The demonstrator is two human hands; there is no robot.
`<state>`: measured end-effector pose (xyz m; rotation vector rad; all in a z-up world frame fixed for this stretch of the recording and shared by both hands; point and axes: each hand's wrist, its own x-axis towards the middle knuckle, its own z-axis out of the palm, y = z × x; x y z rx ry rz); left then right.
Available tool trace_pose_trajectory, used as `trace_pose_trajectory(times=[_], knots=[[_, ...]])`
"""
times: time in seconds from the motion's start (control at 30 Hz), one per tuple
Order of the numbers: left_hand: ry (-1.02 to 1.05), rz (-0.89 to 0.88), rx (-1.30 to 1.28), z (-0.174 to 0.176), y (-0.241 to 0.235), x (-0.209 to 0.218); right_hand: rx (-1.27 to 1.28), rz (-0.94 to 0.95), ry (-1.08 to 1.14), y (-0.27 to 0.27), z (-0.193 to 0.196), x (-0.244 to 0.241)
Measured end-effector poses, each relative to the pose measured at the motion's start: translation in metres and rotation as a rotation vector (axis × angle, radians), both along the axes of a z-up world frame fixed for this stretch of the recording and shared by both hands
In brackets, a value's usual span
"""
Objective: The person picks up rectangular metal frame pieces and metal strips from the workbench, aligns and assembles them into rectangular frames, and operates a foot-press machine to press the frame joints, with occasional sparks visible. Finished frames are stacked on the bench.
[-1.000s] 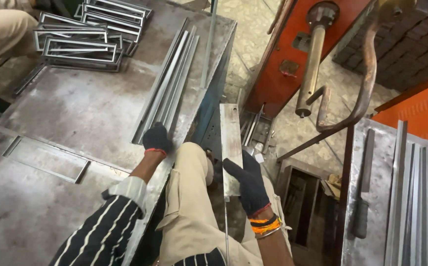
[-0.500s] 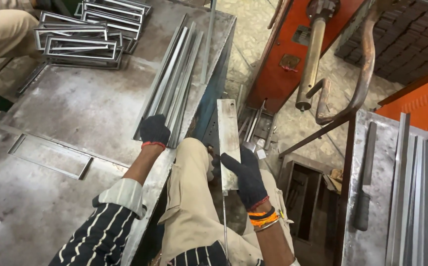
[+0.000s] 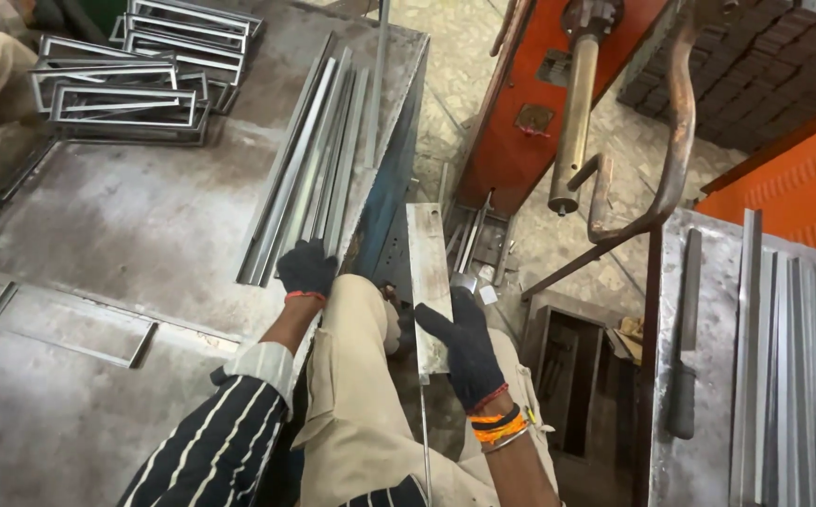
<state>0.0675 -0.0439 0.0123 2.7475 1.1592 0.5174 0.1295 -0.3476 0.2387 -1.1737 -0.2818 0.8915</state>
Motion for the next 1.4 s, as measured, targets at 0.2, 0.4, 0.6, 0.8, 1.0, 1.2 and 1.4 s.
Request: trace_pose_trajectory(times=[0.2,0.4,0.6,0.8,1.0,1.2,1.4], knots=[[0.061,-0.017,0.004,0.017,-0.012,0.014,-0.045,-0.083,0.015,0.003,-0.019,0.005],[0.081,-0.055,0.103,-0.034,0.012,0.030,-0.050,-0.072,0.020,0.002,-0.007,0.004],[0.063,-0.036,0.115,0.001,-0.003,0.015,-0.015,-0.054,-0.017,-0.001,0.002,0.000],[0.020,0.070,0.167,-0.014,0.001,0.013,-0.009,-0.056,-0.035,-0.005,-0.008,0.001],[0.031,0.083,0.117,-0.040,0.013,0.020,-0.045,-0.092,0.010,-0.001,-0.019,0.006],[0.034,0.086,-0.003,-0.035,0.034,0.023,-0.042,-0.073,0.023,-0.001,-0.007,0.003],[-0.480,0.031,-0.828,0.079,0.007,-0.005,0.035,-0.022,0.062,0.000,-0.010,-0.002]])
